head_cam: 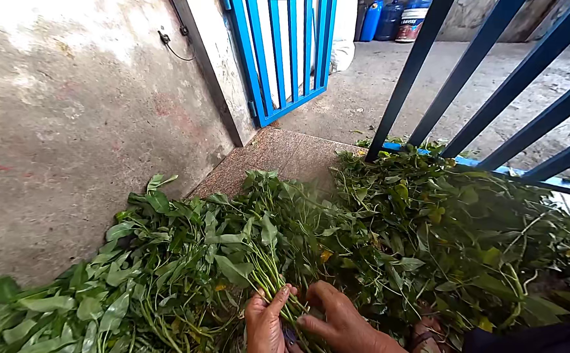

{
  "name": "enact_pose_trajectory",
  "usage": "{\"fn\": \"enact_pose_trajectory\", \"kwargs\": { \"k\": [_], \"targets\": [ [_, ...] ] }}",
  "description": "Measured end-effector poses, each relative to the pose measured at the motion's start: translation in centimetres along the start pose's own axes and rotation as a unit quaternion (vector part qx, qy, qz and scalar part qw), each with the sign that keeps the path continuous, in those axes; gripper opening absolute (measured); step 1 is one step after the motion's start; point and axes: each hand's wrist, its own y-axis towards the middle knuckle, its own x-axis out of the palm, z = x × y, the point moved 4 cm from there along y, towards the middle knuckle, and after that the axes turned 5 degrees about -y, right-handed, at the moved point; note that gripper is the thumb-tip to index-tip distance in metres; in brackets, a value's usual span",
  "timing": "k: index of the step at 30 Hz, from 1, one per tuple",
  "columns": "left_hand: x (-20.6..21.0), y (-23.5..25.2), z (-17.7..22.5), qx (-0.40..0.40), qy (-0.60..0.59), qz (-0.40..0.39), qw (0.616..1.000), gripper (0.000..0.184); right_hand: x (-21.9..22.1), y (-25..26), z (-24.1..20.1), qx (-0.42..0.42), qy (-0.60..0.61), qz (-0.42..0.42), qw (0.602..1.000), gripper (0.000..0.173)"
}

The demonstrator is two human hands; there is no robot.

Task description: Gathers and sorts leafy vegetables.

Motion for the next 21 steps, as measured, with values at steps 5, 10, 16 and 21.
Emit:
{"fn": "enact_pose_trajectory", "kwargs": {
  "k": [5, 10, 16, 21],
  "targets": [
    [0.1, 0.1, -0.5, -0.012, 0.003, -0.026, 1.000, 0.027, 0.2, 0.9, 0.1, 0.023, 0.007, -0.170, 0.985, 0.049],
    [0.1, 0.2, -0.7, -0.044, -0.006, -0.066, 0.997, 0.029, -0.9, 1.8, -0.5, -0.015, 0.017, -0.240, 0.971, 0.030],
    [0.0, 0.7, -1.5, -0.053, -0.010, 0.017, 0.998, 0.021, 0.2, -1.1, -1.1, -0.124, -0.139, 0.110, 0.976, 0.013],
    [0.5, 0.6, -1.7, -0.045, -0.029, 0.042, 0.998, 0.017, 1.2, -3.4, -0.4, -0.141, -0.328, 0.203, 0.912, 0.012]
  ]
}}
